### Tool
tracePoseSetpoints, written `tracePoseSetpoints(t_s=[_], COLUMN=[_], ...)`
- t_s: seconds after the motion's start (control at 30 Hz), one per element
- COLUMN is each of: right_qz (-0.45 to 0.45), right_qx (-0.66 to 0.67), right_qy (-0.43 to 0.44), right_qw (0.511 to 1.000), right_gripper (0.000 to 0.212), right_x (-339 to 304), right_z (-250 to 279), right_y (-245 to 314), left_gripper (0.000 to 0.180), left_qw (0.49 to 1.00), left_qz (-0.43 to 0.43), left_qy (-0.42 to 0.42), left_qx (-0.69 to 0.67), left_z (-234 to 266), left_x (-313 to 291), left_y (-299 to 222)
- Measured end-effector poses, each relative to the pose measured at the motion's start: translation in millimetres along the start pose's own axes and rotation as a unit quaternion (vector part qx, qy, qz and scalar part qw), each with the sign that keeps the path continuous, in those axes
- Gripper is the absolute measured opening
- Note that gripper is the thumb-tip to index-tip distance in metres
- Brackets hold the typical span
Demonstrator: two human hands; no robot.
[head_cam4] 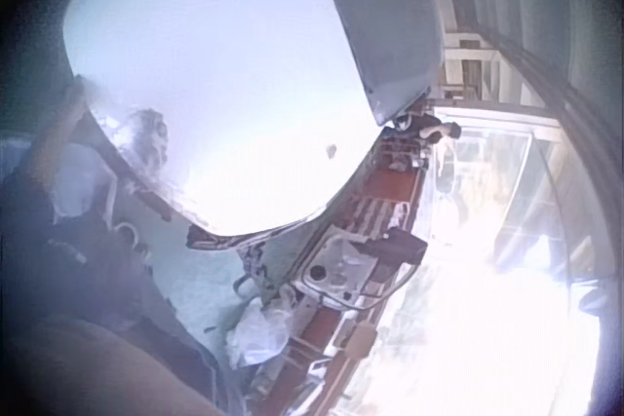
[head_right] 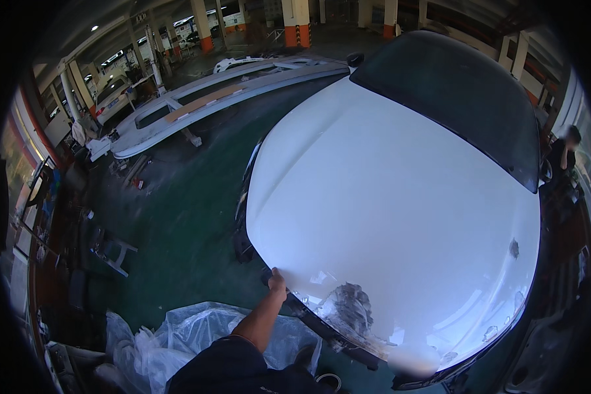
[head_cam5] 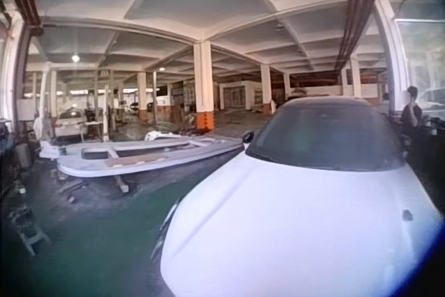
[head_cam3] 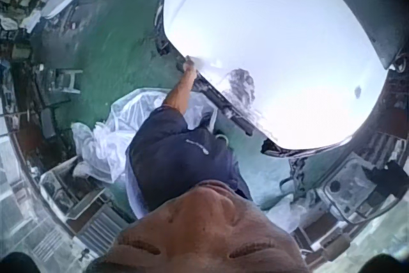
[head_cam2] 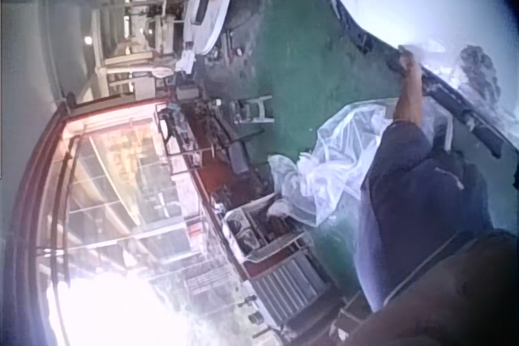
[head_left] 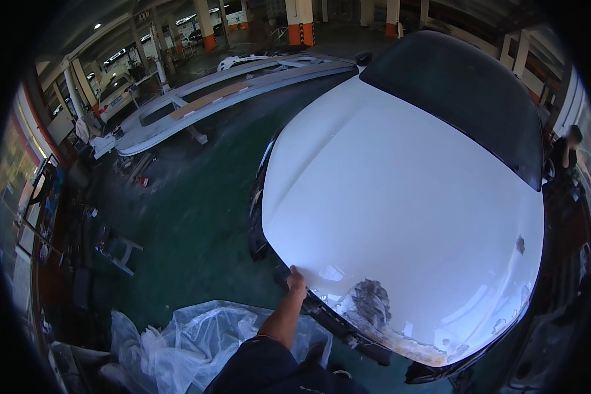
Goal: The person removes bolts from the hood of a white car using a ratchet, lifts the hood off, and then places it back onto the vehicle, aligning and securing it. The person uses a ratchet to remove and tighten bolts at the hood hinges.
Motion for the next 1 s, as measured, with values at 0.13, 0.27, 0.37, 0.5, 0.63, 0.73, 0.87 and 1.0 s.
tracePoseSetpoints(t_s=[0.13, 0.27, 0.37, 0.5, 0.63, 0.73, 0.87, 1.0], right_qz=[0.070, 0.101, 0.106, 0.095, 0.087, 0.083, 0.057, 0.016], right_qx=[-0.040, -0.065, -0.079, -0.092, -0.110, -0.098, -0.109, -0.104], right_qy=[0.014, 0.028, 0.034, 0.039, 0.031, 0.037, -0.007, -0.026], right_qw=[0.997, 0.992, 0.991, 0.990, 0.990, 0.991, 0.992, 0.994], right_gripper=[0.057, 0.057, 0.057, 0.057, 0.057, 0.057, 0.058, 0.058], right_x=[-11, -28, -39, -49, -47, -49, -65, -81], right_z=[-49, -89, -111, -127, -137, -142, -125, -105], right_y=[92, 147, 168, 182, 191, 196, 192, 187], left_gripper=[0.090, 0.091, 0.086, 0.077, 0.065, 0.060, 0.068, 0.067], left_qw=[0.980, 0.976, 0.978, 0.958, 0.954, 0.964, 0.935, 0.929], left_qz=[0.080, 0.010, -0.120, -0.071, -0.024, -0.121, 0.044, -0.158], left_qy=[-0.074, -0.123, -0.170, -0.279, -0.293, -0.123, -0.139, -0.202], left_qx=[-0.164, -0.181, -0.003, -0.002, 0.066, 0.201, -0.322, -0.268], left_z=[-14, -14, 7, 18, 33, 38, 1, 19], left_x=[-6, 37, 91, 116, 128, 126, 102, 120], left_y=[3, -8, -39, -73, -63, -13, 34, -35])
Point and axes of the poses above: each hand's wrist, its own x-axis towards the middle knuckle, its own z-axis out of the back of the hand, y = z × x, the point moved 1 cm from there along x, towards the middle knuckle, and after that the axes turned 6 degrees about -y, right-handed, at the moved point
